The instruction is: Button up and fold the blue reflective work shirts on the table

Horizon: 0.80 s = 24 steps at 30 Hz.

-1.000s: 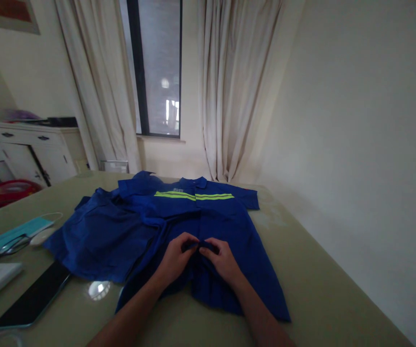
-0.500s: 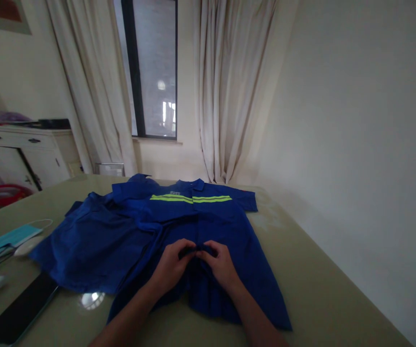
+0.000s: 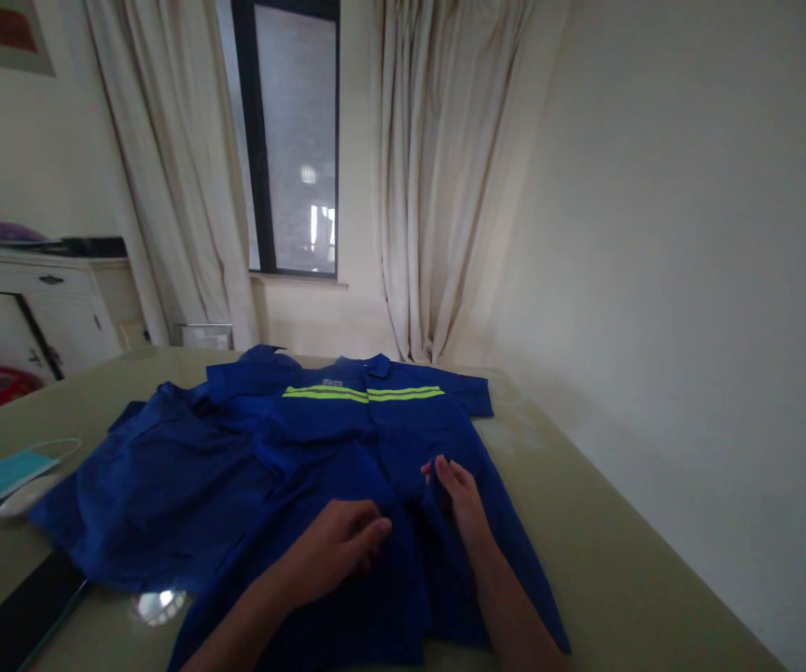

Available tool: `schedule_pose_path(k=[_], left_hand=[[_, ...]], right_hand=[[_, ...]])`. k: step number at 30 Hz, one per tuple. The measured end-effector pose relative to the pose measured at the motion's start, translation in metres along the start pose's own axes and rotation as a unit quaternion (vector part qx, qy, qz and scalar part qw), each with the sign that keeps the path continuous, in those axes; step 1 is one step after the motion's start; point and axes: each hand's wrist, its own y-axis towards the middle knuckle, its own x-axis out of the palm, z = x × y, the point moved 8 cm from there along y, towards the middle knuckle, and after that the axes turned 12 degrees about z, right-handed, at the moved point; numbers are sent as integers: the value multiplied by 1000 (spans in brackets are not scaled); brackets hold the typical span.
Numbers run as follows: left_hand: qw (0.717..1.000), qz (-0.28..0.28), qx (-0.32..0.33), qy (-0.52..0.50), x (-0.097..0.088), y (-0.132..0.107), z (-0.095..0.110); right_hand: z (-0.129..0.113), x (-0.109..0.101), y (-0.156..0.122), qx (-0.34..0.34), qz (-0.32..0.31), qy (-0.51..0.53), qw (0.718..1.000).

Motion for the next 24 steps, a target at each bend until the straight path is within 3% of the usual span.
schedule_pose_path(k=[2,3,5,7,10,16,21,24], left_hand=[[976,112,106,154,-9,5,8],[956,133,155,210,-8,5,12],[932,119,208,273,2,4,12],[925,93,211,302,9,5,6],[926,94,182,316,6,8,1],[915,109,110,372,2,28,2],[901,195,8,386,5,46,2],[902,221,10,370,9,47,3]], right_hand=[[4,15,-10,-2,-79,-80,994],[6,22,-15,-22,-109,-137,984],[7,30,-23,-101,-115,-268,951],[7,32,-26,-177,-72,-372,908],[17,31,-26,-188,-49,-428,883],[23,26,-18,-168,-50,-396,902],[18,15,-7,-152,-11,-289,945],[22,8,-2,-108,-2,-253,961]])
